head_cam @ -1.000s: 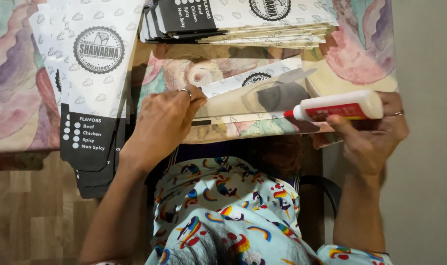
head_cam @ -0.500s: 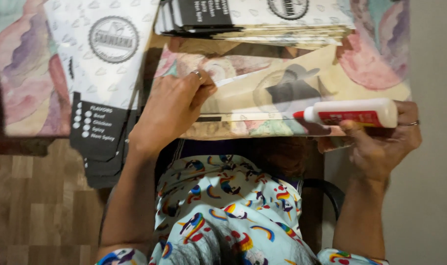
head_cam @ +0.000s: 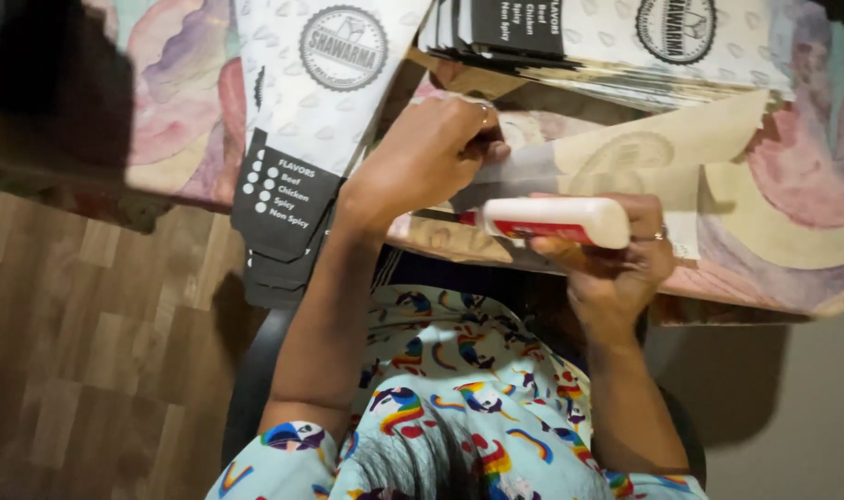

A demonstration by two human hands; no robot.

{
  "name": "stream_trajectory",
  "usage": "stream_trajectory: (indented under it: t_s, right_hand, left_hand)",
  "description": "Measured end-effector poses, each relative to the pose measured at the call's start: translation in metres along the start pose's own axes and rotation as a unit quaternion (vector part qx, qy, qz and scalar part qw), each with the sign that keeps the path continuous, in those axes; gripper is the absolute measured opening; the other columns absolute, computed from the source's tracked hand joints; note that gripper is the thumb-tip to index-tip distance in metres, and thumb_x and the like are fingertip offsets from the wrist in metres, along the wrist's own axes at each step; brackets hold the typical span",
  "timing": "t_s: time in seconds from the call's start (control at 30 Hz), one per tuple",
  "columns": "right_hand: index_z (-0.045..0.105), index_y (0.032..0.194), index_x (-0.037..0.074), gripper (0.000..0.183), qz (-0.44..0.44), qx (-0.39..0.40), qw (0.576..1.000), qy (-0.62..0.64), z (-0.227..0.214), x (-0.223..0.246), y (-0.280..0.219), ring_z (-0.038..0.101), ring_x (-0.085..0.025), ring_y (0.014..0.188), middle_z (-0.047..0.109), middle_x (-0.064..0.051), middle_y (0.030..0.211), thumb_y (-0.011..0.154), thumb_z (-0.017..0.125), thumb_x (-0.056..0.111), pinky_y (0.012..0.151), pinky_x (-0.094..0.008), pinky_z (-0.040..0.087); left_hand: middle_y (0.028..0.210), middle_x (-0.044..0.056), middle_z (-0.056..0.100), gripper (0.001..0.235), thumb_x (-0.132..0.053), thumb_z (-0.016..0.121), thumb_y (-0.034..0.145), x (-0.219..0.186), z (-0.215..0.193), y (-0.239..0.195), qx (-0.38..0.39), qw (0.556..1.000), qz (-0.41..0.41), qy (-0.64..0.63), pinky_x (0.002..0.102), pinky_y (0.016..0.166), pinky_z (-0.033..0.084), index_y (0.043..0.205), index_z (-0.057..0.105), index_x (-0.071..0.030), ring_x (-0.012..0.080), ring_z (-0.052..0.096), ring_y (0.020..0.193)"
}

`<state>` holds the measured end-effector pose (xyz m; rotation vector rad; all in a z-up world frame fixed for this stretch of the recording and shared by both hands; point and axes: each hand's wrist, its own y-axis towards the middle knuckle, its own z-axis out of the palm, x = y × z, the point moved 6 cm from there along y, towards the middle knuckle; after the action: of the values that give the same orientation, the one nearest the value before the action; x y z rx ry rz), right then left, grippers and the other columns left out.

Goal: The person applies glue from a bottle to the edges of paper shawarma wraps and folds them to seal the packaging.

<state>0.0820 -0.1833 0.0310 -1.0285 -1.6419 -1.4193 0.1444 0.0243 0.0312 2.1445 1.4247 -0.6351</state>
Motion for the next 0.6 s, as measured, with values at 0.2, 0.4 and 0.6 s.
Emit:
stream_trajectory:
  t_s: [0.2,0.4,0.6]
  right_hand:
    - [0.066,0.106,0.002,0.044,-0.026,0.013,0.999,-0.013,0.025,-0.015,0.002,0.063,-0.02,0.103,0.059,-0.009,0.109,0.075,0.095,0.01,0.089,-0.029,0.057]
    - [0.056,0.145,0.019,0.059,-0.013,-0.148,0.949,0.277,-0.066,-0.077,-0.024,0.062,-0.028,0.123,0.064,-0.01,0.139,0.093,0.081,0.009,0.12,-0.056,0.055]
    - [0.053,0.128,0.0,0.04,0.127,-0.005,0.949,0.288,-0.008,-0.021,-0.039,0.052,-0.056,0.138,0.043,-0.03,0.157,0.094,0.073,0.009,0.124,-0.067,0.042]
  left_hand:
    - [0.071,0.01,0.067,0.032,-0.018,0.065,0.102,0.006,0.002,0.002,-0.016,0.999,0.039,-0.015,0.045,0.061,0.035,0.073,0.054,-0.008,0.0344,0.061,0.068]
    - [0.079,0.008,0.075,0.024,-0.024,0.065,0.105,-0.015,-0.004,-0.013,0.037,0.998,-0.032,-0.041,0.039,0.056,0.048,0.093,0.07,-0.004,0.0213,0.07,0.064]
    - [0.106,0.014,0.058,0.034,-0.013,0.06,0.095,-0.057,0.013,-0.051,0.04,0.988,0.14,0.045,0.052,0.08,0.052,0.129,0.065,-0.007,0.0386,0.061,0.112]
